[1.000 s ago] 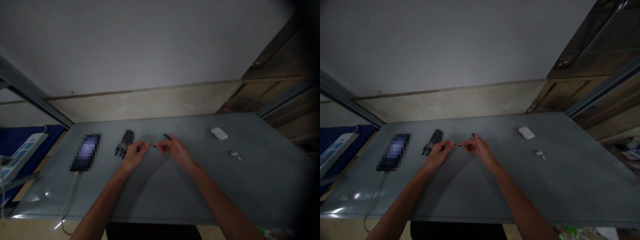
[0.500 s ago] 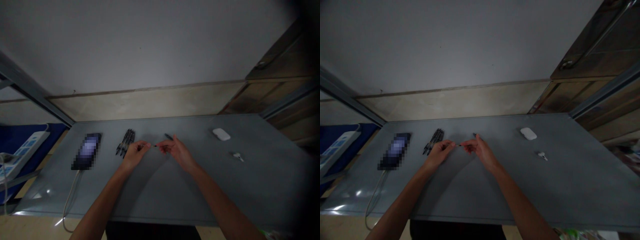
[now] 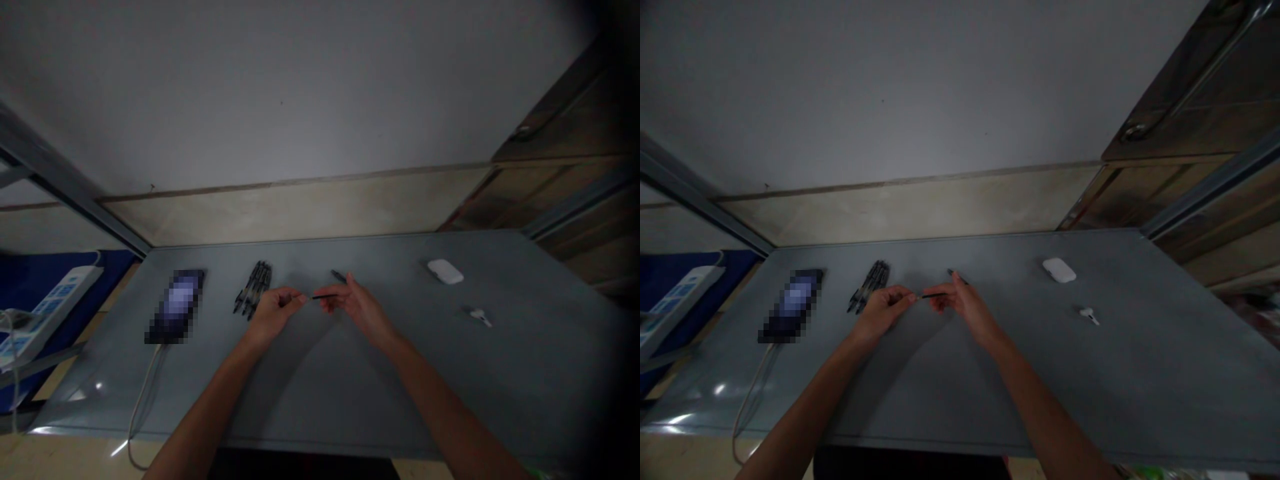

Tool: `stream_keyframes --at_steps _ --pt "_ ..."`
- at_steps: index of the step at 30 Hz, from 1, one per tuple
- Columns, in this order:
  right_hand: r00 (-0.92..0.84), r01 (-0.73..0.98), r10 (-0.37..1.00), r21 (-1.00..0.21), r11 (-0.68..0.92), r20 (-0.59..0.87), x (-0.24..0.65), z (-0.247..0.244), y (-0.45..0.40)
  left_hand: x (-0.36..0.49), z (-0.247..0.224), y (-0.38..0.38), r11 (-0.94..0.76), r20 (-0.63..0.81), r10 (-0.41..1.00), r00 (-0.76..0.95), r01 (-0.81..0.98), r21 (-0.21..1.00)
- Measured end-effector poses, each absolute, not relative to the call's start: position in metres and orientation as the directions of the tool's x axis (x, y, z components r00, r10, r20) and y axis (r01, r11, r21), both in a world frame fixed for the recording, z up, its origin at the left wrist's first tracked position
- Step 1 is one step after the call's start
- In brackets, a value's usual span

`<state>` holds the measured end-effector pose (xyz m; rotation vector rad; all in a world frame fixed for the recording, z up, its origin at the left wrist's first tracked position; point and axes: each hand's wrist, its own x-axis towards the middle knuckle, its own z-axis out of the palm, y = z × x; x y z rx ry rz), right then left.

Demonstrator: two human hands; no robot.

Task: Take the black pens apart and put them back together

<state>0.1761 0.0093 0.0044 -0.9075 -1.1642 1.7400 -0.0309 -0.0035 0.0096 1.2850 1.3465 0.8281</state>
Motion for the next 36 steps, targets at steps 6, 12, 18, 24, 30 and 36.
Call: stream_keyframes --at_steps 6,12,18,24,30,36 --pt "-0.387 -0.250 0.917 -0.946 -0.208 -0.099 0.176 0.007 0.008 -0.030 0.010 -0.004 0.150 -0.179 0.980 0.091 0.260 0.954" --pt "-0.395 -0.248 0.914 -0.947 -0.204 -0.093 0.173 0.007 0.008 -0.030 0.006 -0.003 0.127 -0.169 0.980 0.107 0.322 0.938" --pt "-0.418 -0.269 0.899 -0.927 -0.262 -0.133 0.172 0.003 0.010 -0.034 0.005 0.000 0.102 -0.129 0.988 0.081 0.279 0.955" --pt "-0.403 -0.263 0.908 -0.935 -0.236 -0.116 0.173 0.002 0.009 -0.032 0.008 -0.001 0.100 -0.138 0.984 0.110 0.295 0.950" --pt "-0.349 -0.212 0.932 -0.961 -0.176 -0.094 0.173 -0.002 0.011 -0.027 0.014 -0.005 0.049 -0.134 0.970 0.201 0.379 0.924" --pt "-0.322 -0.195 0.945 -0.972 -0.129 -0.061 0.173 -0.002 0.011 -0.023 0.015 -0.009 -0.022 -0.083 0.967 0.240 0.405 0.914"
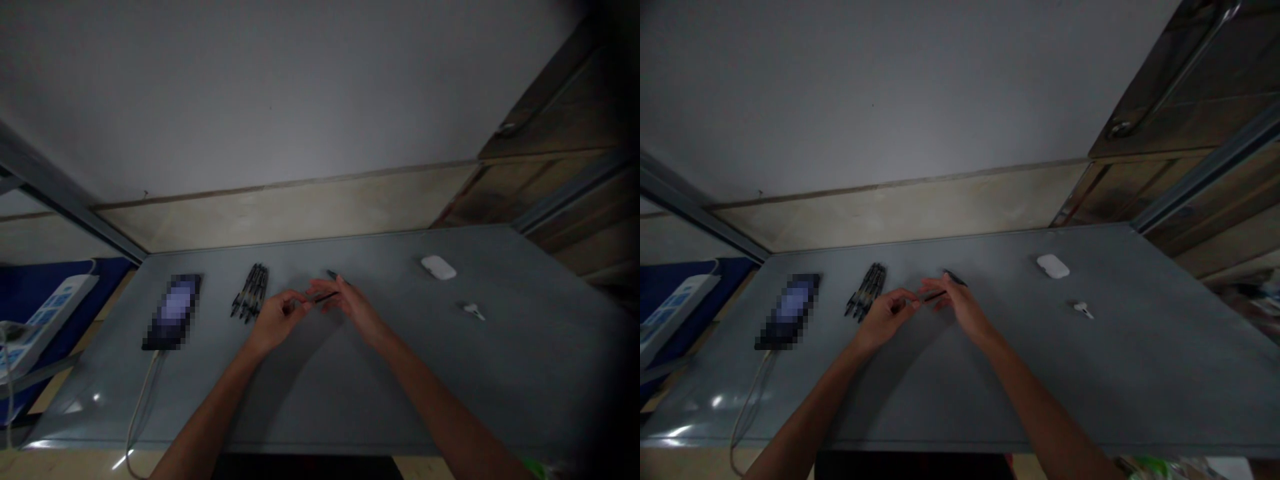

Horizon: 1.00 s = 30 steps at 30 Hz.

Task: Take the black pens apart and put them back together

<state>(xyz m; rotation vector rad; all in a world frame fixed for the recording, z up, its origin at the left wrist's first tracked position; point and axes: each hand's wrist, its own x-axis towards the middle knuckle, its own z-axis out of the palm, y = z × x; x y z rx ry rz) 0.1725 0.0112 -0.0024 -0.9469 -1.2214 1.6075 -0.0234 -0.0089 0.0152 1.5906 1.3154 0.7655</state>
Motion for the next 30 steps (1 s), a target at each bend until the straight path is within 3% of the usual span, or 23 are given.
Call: stream_keyframes --at_steps 12,18,26,30 --pt "-0.279 -0.375 0.960 -0.922 -0.094 0.016 0.179 0.008 0.010 -0.022 0.012 -0.014 -0.267 0.055 0.940 0.336 0.628 0.731" --pt "-0.323 -0.322 0.946 -0.943 -0.087 0.023 0.175 0.005 0.009 -0.022 0.007 -0.013 -0.316 0.063 0.924 0.377 0.661 0.681" --pt "-0.334 -0.250 0.942 -0.967 -0.051 0.036 0.172 0.006 0.007 -0.021 0.008 -0.015 -0.386 0.051 0.911 0.410 0.802 0.456" --pt "-0.327 -0.244 0.942 -0.970 -0.009 0.073 0.171 0.008 0.005 -0.018 0.012 -0.018 -0.392 0.037 0.909 0.414 0.823 0.411"
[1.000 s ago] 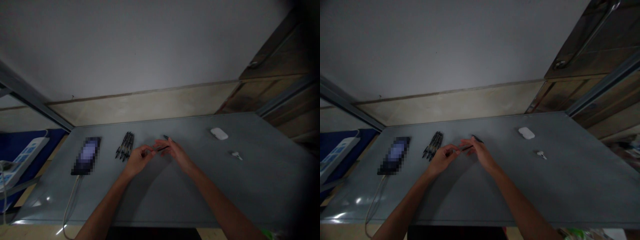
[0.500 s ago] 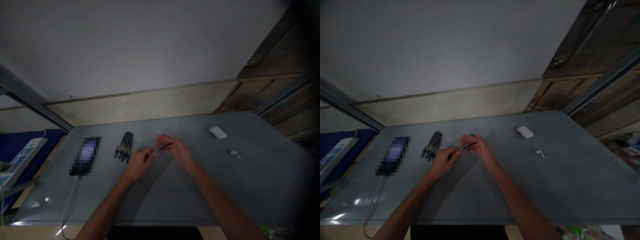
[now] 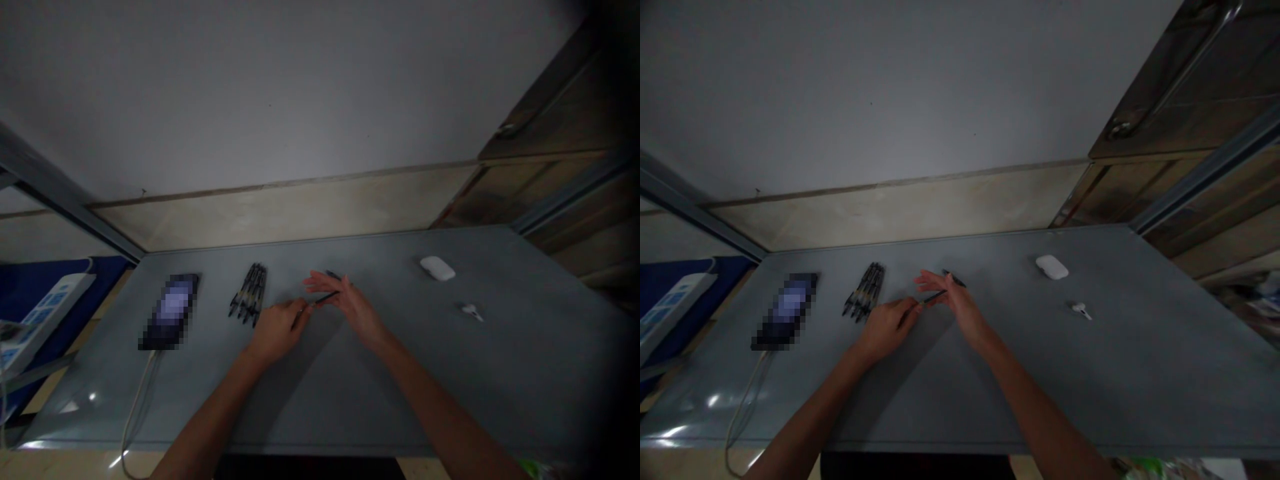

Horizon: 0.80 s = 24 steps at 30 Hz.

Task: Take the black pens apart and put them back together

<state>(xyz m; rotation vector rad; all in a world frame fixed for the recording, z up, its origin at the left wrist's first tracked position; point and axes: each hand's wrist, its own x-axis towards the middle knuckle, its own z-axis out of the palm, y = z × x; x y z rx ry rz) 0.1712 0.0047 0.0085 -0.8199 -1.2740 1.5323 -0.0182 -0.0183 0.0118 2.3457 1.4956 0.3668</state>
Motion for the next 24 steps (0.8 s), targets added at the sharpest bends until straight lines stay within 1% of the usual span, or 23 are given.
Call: stream_keyframes --at_steps 5,10,16,18,21,24 --pt "-0.406 -0.146 0.910 -0.989 0.024 0.082 0.170 0.006 0.000 -0.017 0.011 -0.020 -0.403 0.051 0.903 0.427 0.799 0.446" --pt "-0.511 0.000 0.849 -0.988 0.156 0.134 0.162 0.005 -0.011 -0.015 0.000 -0.020 -0.403 0.086 0.901 0.425 0.747 0.529" --pt "-0.590 0.102 0.786 -0.948 0.302 0.187 0.155 0.006 -0.017 -0.018 -0.013 -0.018 -0.439 0.129 0.888 0.442 0.725 0.531" --pt "-0.609 0.125 0.763 -0.924 0.361 0.216 0.158 0.006 -0.015 -0.019 -0.012 -0.017 -0.419 0.126 0.898 0.422 0.730 0.541" --pt "-0.585 0.152 0.752 -0.870 0.470 0.304 0.164 0.005 -0.012 -0.021 -0.005 -0.016 -0.346 0.140 0.934 0.327 0.741 0.576" --pt "-0.448 0.238 0.809 -0.821 0.519 0.381 0.172 0.003 -0.007 -0.023 0.002 -0.014 -0.282 0.164 0.959 0.230 0.752 0.596"
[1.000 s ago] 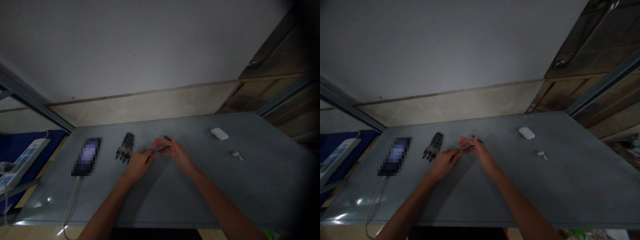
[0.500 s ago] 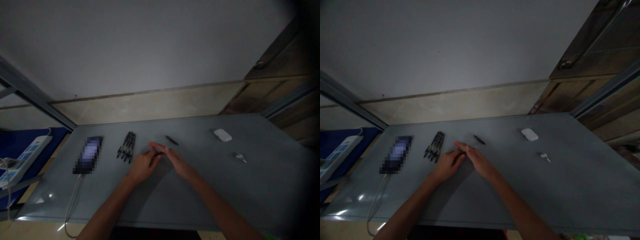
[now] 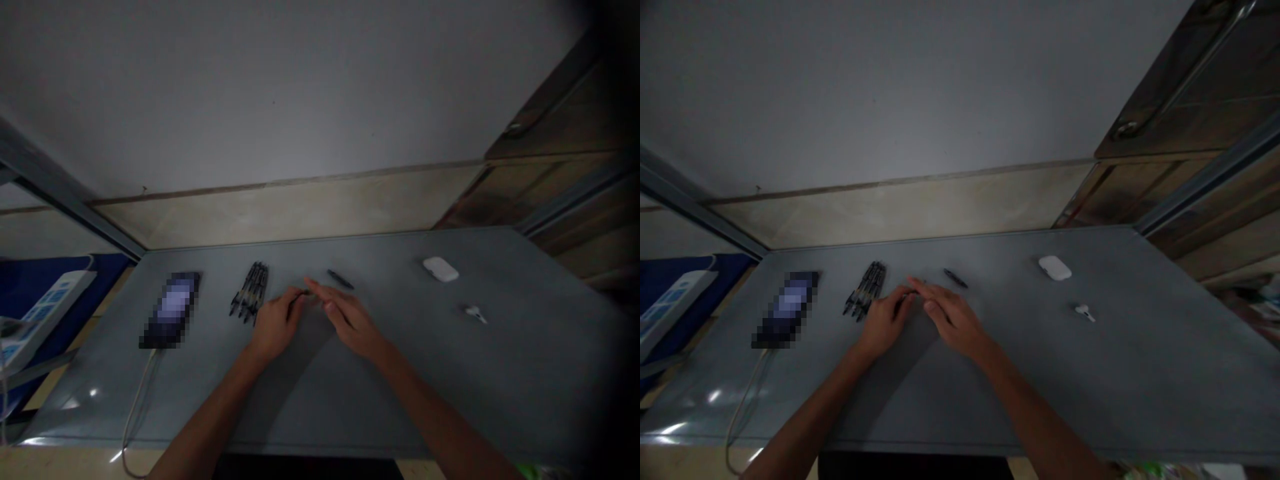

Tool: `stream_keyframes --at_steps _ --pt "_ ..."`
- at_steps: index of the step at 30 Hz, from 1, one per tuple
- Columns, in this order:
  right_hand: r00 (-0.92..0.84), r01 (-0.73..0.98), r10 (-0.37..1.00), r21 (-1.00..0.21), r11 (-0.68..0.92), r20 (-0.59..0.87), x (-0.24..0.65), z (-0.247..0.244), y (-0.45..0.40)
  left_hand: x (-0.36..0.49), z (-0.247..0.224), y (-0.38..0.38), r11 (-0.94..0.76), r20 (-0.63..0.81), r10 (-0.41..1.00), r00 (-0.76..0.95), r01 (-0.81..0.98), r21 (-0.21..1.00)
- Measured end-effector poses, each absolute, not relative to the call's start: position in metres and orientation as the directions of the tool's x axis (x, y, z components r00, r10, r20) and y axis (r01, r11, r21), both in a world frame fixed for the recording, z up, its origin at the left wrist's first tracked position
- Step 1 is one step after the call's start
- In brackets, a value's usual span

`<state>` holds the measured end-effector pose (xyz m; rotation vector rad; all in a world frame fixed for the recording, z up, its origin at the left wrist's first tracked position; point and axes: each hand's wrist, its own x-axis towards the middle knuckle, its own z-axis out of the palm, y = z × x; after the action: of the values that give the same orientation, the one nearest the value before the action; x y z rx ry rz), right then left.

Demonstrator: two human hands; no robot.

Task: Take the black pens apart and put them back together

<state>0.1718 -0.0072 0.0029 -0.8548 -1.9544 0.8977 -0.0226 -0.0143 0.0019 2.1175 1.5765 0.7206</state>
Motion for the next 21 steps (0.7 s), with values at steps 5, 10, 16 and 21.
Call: stream_keyframes --at_steps 5,10,16,21 --pt "-0.052 0.606 0.909 -0.711 0.358 0.413 0.185 -0.007 0.011 -0.024 0.002 -0.013 -0.311 0.181 0.950 0.255 0.824 0.474" --pt "0.087 0.750 0.918 -0.632 0.195 0.386 0.195 -0.023 0.027 -0.023 0.000 -0.015 -0.339 0.143 0.940 0.308 0.824 0.453" --pt "0.040 0.437 0.981 -0.886 0.155 0.191 0.195 -0.016 0.027 -0.021 0.000 -0.014 -0.319 0.133 0.948 0.291 0.830 0.457" --pt "0.061 0.057 0.994 -0.994 0.089 0.092 0.190 -0.007 0.025 -0.023 0.000 -0.012 -0.309 0.137 0.951 0.277 0.845 0.436"
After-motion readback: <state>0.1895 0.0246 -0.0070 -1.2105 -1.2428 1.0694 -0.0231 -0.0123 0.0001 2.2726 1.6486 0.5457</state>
